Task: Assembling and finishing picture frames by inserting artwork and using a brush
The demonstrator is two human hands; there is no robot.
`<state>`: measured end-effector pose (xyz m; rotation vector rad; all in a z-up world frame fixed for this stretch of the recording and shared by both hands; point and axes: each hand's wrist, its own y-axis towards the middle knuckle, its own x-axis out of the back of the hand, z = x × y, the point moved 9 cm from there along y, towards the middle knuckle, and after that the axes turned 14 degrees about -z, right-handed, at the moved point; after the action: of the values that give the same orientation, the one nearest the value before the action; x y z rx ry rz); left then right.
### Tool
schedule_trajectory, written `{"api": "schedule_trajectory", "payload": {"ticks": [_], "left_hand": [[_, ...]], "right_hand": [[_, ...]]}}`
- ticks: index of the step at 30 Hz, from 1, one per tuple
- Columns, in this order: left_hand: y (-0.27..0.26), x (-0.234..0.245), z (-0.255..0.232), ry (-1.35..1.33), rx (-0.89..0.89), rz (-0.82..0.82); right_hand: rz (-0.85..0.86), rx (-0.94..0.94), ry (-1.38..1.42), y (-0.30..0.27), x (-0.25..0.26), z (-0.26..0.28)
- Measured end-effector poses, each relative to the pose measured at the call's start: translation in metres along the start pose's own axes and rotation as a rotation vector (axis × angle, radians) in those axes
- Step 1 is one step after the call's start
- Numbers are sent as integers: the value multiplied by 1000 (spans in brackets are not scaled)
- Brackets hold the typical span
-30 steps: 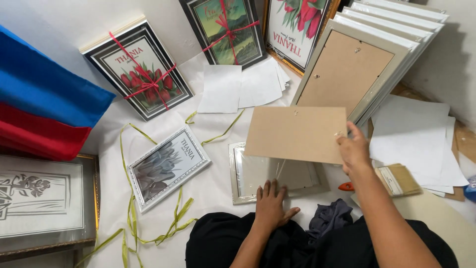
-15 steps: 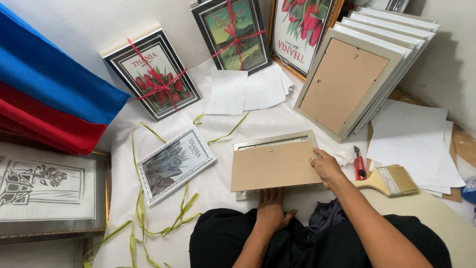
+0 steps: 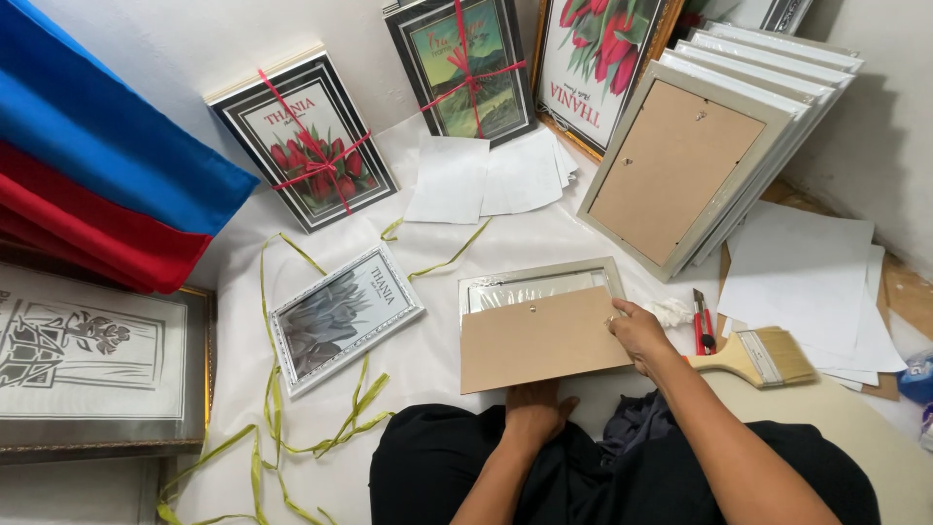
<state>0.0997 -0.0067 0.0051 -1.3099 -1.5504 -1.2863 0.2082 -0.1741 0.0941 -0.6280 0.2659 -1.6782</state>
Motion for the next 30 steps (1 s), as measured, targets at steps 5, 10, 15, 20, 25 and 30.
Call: {"api": "schedule_trajectory", "payload": {"ticks": [5,10,15,20,25,30], "left_hand": [[-6,-17,5,12,78,75],[-1,11,-4,-26,98,23],[-5,-13,1,51,101,112],[-8,-6,-1,0,87,44],[-1,31,-7,-82,126,-26],[1,24,-7,2,87,-19]], "right_hand": [[-24,8,31,-6,1,10],[-58,46,52,5,-2,6],[1,1,21,-2,-13,-1],[-2,71,-98,5,-14,-11],[-71,127,-457,27,-13,-23],[122,575,-1187,12,-49,-10]]}}
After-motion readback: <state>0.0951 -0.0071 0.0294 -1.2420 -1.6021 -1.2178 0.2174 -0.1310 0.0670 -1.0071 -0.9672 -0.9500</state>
